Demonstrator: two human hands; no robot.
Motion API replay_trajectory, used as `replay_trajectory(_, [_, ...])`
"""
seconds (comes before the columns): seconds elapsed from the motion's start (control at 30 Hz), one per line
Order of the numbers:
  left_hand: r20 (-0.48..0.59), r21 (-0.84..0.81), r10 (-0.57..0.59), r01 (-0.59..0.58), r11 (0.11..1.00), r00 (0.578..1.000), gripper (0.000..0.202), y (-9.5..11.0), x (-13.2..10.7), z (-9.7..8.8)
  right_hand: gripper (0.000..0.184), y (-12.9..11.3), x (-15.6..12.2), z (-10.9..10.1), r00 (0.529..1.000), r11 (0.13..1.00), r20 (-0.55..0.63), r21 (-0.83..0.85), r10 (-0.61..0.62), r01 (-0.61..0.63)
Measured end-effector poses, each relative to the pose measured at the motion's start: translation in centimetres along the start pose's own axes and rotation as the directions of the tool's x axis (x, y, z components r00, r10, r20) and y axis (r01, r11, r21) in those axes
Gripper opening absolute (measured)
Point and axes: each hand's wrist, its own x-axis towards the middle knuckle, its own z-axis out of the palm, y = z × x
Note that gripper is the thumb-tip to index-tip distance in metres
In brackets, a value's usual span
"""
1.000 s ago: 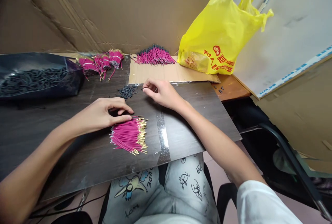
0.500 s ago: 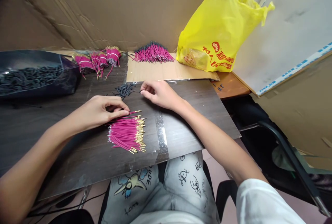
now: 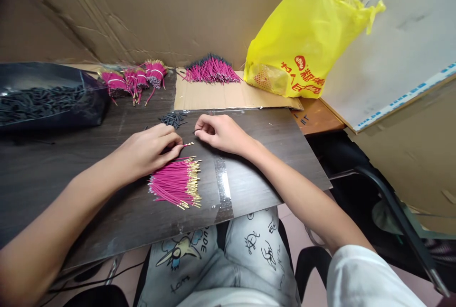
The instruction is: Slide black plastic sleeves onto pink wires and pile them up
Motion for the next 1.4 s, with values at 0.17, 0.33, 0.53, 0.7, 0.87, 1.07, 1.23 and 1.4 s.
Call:
replay_trajectory(0.17, [-0.009,0.144,0.016,-0.015,0.989,1.000,0.027,0.4,0.4,0.2,0.015,0.0,0.3,0.4,1.000,1.000,0.019,0.011,0.023,-0.023])
replay_trajectory(0.33, [-0.033,0.161,0.028,-0.022,0.987,0.999,0.025,0.4,0.1,-0.1,0.015,-0.1,0.3,0.5,0.999,0.999,0.018,0.014,0.036,-0.037])
replay_trajectory(0.53, [-0.098,0.110,0.035,-0.024,0.994,0.995,0.032,0.0,0.0,-0.4,0.012,0.1,0.4,0.5,1.000,0.999,0.014,0.041,0.023,-0.024])
replay_trajectory(0.7, [0.002,0.212,0.005,-0.005,0.977,1.000,0.032,0.4,0.7,-0.3,0.010,0.2,0.4,0.6,1.000,0.999,0.017,0.050,0.013,-0.014])
replay_trajectory(0.87, [0.040,0.179,-0.081,0.073,0.981,0.996,0.027,0.3,0.7,0.2,0.010,0.1,0.4,0.6,1.000,0.999,0.016,0.052,0.009,-0.010])
replay_trajectory(1.07, [-0.026,-0.190,-0.170,0.162,0.968,0.985,0.015,0.0,0.2,-0.3,0.016,-0.4,0.4,0.8,0.996,0.963,0.031,0.254,0.083,-0.088])
replay_trajectory(1.23, [0.014,-0.458,-0.318,0.289,0.841,0.948,0.013,0.8,0.1,-1.4,0.027,-0.6,0.6,1.3,0.992,0.843,0.019,0.526,0.122,-0.114])
replay_trajectory(1.4, [-0.016,-0.512,-0.352,0.295,0.807,0.936,0.013,1.1,-0.1,-1.6,0.030,-0.7,0.6,1.5,0.988,0.806,0.039,0.574,0.151,-0.146])
